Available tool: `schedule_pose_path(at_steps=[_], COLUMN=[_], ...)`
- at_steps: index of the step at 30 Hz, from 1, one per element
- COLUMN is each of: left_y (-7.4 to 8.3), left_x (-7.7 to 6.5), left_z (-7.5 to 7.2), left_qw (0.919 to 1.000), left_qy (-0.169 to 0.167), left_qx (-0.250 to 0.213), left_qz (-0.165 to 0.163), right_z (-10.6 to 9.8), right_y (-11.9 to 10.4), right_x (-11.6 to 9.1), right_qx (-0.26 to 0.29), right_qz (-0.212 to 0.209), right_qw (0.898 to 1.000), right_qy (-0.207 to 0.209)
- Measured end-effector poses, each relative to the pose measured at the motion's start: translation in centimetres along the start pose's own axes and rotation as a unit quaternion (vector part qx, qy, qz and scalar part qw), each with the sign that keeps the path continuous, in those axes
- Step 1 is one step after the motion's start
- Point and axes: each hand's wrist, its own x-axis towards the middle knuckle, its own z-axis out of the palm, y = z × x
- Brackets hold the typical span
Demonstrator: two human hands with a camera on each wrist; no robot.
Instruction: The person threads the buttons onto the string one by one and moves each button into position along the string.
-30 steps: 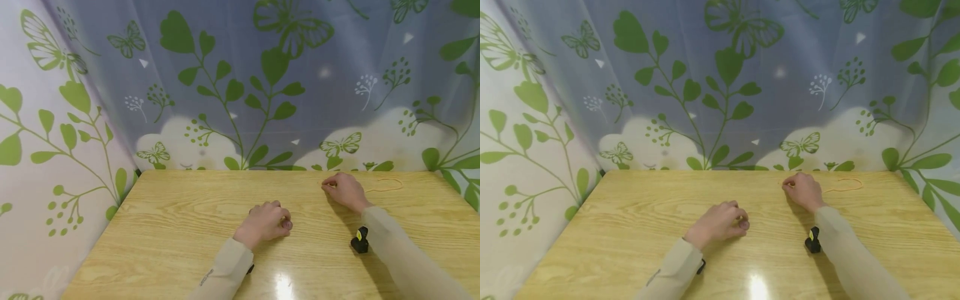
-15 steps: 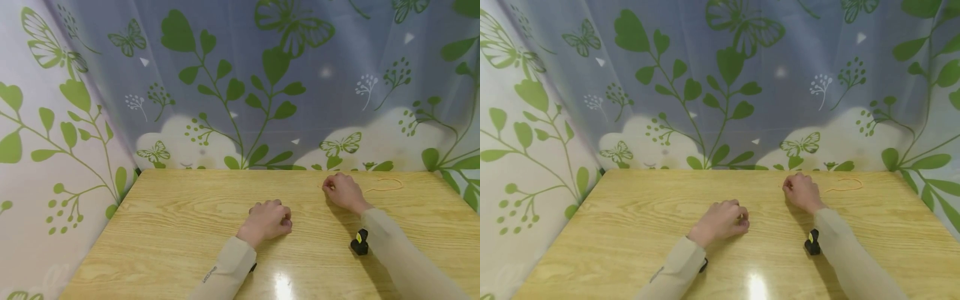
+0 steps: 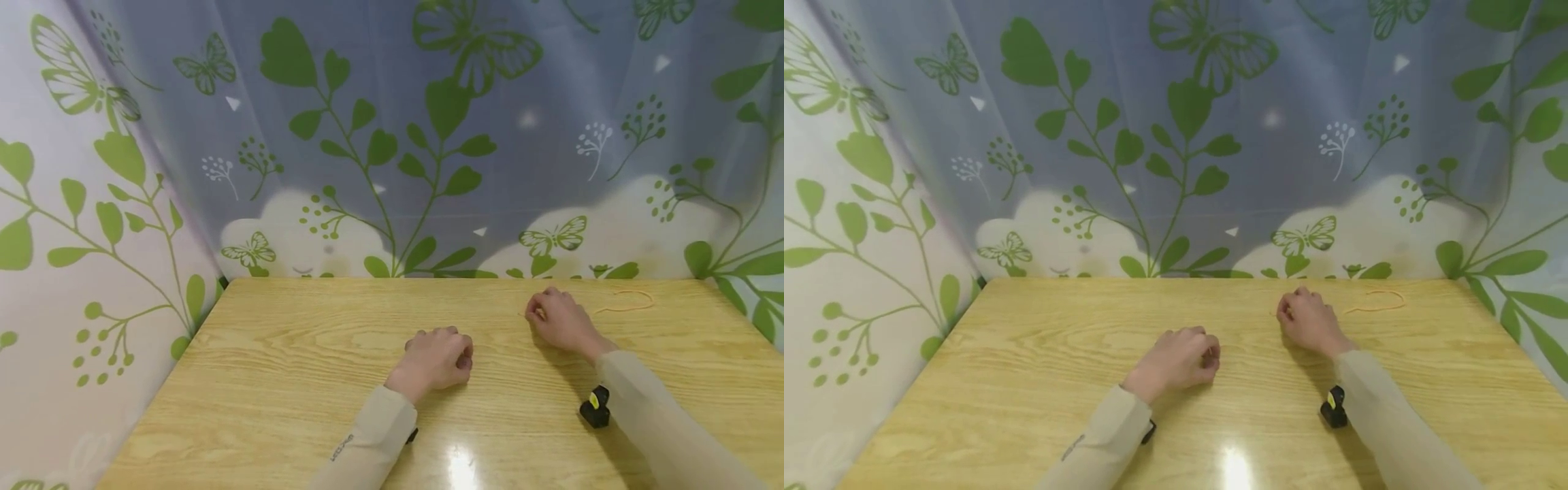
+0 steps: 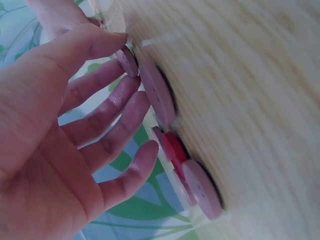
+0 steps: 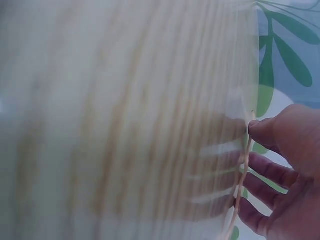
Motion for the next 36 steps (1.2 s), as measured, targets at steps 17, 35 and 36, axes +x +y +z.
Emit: schedule_pose_path(at_steps=[17,35,36], left_y=[-2.2,-2.7,-2.6], left_x=[-0.8,-1.6,-1.7], left_z=[-0.1,0.1,0.0], left_qw=[0.929,0.8743,0.872], left_qy=[0.013,0.046,0.05], left_qx=[-0.37,-0.483,-0.487], left_qz=[-0.016,-0.008,-0.008], right_z=[-0.3,-1.1,-1.1], right_y=[-0.8,-4.7,-4.9], right_x=[-2.0,-4.0,-4.1], right_qx=[0.07,0.079,0.077], right_qz=[-0.046,-0.137,-0.145], right_qw=[0.996,0.975,0.972], right_qy=[0.032,0.157,0.167])
